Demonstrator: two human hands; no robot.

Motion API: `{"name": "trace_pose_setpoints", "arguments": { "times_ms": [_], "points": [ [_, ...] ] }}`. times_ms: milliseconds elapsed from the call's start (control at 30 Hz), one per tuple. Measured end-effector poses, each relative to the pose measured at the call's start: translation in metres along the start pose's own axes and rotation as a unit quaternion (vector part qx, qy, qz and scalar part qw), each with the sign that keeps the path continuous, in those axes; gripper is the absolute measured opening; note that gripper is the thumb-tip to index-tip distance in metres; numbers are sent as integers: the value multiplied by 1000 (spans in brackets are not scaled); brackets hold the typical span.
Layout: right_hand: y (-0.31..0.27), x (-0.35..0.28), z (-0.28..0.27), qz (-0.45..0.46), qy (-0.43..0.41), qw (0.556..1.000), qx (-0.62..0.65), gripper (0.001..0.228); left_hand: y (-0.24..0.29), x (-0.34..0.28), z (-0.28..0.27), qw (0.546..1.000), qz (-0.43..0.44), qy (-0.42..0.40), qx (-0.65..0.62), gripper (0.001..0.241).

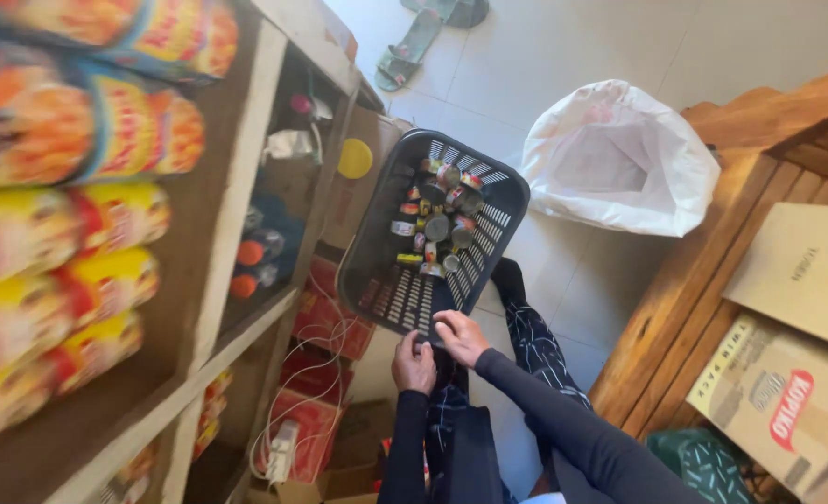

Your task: Taking various canned food items from a shopping basket and organizing them onto store shelves.

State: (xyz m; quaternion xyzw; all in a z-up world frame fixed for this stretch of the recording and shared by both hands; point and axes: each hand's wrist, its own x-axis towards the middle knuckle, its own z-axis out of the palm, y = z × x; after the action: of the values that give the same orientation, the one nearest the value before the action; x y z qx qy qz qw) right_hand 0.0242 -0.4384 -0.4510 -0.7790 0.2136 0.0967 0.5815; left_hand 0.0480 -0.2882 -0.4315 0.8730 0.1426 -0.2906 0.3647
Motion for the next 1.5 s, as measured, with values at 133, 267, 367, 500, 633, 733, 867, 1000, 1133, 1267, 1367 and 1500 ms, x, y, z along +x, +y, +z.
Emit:
{"name": "trace_pose_setpoints", "arguments": {
  "times_ms": [133,267,367,500,633,733,867,1000,1133,1267,1367,1500],
  "points": [
    [62,43,-21,42,-2,999,-5,25,-44,95,76,981,151,59,110,46],
    [136,73,-5,125,-63,982,125,38,-38,171,121,968,49,-56,241,62],
    [156,83,-1,173,-151,925,304,50,-46,232,160,948,96,-80,294,74],
    [147,98,-15,236,-326,677,616,64,-63,309,211,919,191,-78,337,86],
    [170,101,-18,174,-367,657,635,71,-47,365,238,874,166,-159,428,110],
    [181,100,-9,115,-405,560,714,72,-66,392,272,810,272,-120,506,98],
    [162,110,-10,214,-330,613,685,72,-118,419,318,810,334,-39,481,50],
    [156,111,-17,264,-228,718,603,56,-144,432,302,872,264,-4,413,43],
    [111,151,-48,82,-151,970,172,35,-79,397,200,898,164,-81,400,111],
    [101,185,-57,-157,87,978,-107,26,-111,403,234,828,190,-112,515,44],
    [102,192,-53,-190,122,962,-153,28,-143,420,307,831,299,-122,454,25],
    [104,190,-46,-200,138,950,-194,27,-154,443,382,915,266,-102,286,40]
  ]
}}
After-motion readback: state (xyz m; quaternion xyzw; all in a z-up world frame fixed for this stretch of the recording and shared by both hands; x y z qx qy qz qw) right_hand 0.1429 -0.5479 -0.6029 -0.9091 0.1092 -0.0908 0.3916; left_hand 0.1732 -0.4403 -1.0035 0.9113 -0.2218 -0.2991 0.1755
